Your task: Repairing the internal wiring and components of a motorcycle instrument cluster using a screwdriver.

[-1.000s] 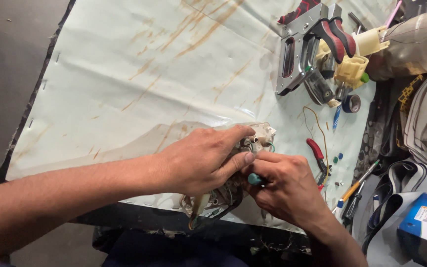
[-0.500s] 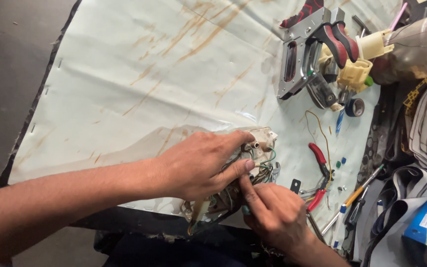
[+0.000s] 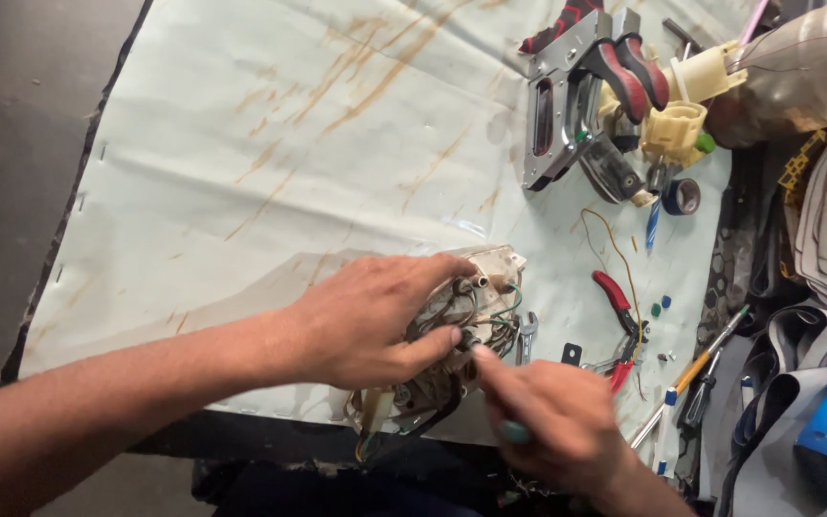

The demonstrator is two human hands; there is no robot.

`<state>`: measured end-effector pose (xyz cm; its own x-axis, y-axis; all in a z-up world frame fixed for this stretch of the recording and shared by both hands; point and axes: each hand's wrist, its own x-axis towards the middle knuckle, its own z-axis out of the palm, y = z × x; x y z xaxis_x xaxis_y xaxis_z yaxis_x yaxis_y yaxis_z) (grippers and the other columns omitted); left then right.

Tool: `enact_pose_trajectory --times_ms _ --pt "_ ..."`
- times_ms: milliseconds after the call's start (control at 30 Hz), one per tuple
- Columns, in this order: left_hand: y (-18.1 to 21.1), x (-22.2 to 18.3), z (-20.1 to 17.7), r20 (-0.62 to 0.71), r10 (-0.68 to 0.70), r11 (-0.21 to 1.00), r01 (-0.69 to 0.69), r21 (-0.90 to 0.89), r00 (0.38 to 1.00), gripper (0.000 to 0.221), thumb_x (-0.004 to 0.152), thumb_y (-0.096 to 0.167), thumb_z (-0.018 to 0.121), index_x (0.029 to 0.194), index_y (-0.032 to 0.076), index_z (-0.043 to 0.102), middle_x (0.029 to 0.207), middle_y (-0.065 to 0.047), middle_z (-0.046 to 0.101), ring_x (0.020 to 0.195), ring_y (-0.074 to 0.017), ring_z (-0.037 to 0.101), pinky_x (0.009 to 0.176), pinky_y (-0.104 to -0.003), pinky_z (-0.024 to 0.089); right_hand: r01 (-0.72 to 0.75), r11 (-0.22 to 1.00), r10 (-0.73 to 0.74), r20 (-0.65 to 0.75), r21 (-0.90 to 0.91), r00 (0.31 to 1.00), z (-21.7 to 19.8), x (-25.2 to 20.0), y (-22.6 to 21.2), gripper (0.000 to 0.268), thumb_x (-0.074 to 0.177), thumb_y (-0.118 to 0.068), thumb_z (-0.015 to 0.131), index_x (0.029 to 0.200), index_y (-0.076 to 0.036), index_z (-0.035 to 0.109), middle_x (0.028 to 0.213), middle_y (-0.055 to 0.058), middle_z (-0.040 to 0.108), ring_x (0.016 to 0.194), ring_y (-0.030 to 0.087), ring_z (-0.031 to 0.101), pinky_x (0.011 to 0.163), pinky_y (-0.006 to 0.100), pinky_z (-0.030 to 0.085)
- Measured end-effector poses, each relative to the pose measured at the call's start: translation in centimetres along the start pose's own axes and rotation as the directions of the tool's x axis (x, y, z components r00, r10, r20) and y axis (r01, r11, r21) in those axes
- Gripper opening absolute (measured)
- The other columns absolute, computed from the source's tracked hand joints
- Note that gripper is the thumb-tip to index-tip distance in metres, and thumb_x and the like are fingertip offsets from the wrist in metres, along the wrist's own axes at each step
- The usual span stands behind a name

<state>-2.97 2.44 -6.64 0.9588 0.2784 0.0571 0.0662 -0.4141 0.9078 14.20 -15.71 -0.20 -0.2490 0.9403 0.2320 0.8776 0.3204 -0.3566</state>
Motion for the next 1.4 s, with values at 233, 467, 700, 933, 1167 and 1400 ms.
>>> enact_pose_trajectory --times_ms 233,467,700,933,1167,1400 --pt "-0.8 0.3 0.0 0.118 0.084 0.996 -0.088 0.026 0.989 0.088 0.073 0.034 0.075 0.146 0.003 0.037 0.149 -0.021 0.041 0.141 -0.0370 0.040 0.116 -0.046 0.034 0.170 0.236 0.353 -0.247 0.957 0.902 -3.3 -2.0 2.2 0.048 0.098 -0.048 0.057 0.070 -0.011 0.044 0.060 0.001 0.046 0.050 0.018 0.037 0.052 0.038 0.029" --pt "-1.9 1.2 -0.7 0.248 -0.033 0.999 0.029 0.017 0.968 0.101 0.071 0.041 0.075 0.153 0.004 0.029 0.150 -0.021 0.040 0.138 -0.0359 0.043 0.115 -0.045 0.036 0.231 0.058 0.366 -0.236 0.971 0.900 -1.4 2.7 1.5 0.045 0.098 -0.040 0.049 0.065 -0.012 0.038 0.055 0.001 0.039 0.046 0.017 0.032 0.049 0.038 0.025" --pt "-2.7 0.9 -0.4 0.175 0.068 0.998 -0.069 -0.003 0.982 0.095 0.072 0.038 0.072 0.149 -0.004 0.038 0.147 -0.023 0.047 0.137 -0.0358 0.046 0.112 -0.043 0.038 0.088 -0.075 0.290 -0.063 0.993 0.955 1.0 3.7 3.3 0.047 0.102 -0.037 0.051 0.066 -0.010 0.039 0.058 0.003 0.041 0.049 0.018 0.035 0.050 0.038 0.029" --pt "-2.5 0.7 -0.4 0.125 0.103 0.995 -0.104 0.004 0.987 0.093 0.070 0.037 0.072 0.147 -0.005 0.041 0.143 -0.023 0.052 0.137 -0.0377 0.044 0.113 -0.045 0.038 0.039 -0.030 0.283 -0.029 0.999 0.959 1.3 4.0 3.2 0.047 0.103 -0.037 0.053 0.068 -0.008 0.040 0.060 0.004 0.041 0.046 0.017 0.037 0.047 0.036 0.029" --pt "-2.7 0.6 -0.4 0.093 0.146 0.989 -0.146 -0.002 0.985 0.090 0.069 0.035 0.072 0.144 -0.006 0.045 0.141 -0.023 0.054 0.135 -0.0378 0.046 0.114 -0.046 0.038 -0.022 0.104 0.248 -0.005 0.994 0.969 0.5 4.7 2.4 0.050 0.101 -0.042 0.055 0.066 -0.007 0.047 0.059 0.005 0.047 0.049 0.020 0.042 0.048 0.037 0.035" --pt "-2.9 0.7 -1.3 0.114 0.170 0.985 -0.167 -0.032 0.979 0.080 0.069 0.033 0.075 0.139 0.001 0.052 0.140 -0.020 0.056 0.137 -0.0360 0.045 0.114 -0.046 0.038 0.157 0.831 -0.101 -0.134 0.533 0.986 -2.9 5.2 0.5 0.017 0.095 -0.021 0.069 0.101 -0.007 0.075 0.080 0.006 0.068 0.064 0.019 0.060 0.060 0.035 0.049"
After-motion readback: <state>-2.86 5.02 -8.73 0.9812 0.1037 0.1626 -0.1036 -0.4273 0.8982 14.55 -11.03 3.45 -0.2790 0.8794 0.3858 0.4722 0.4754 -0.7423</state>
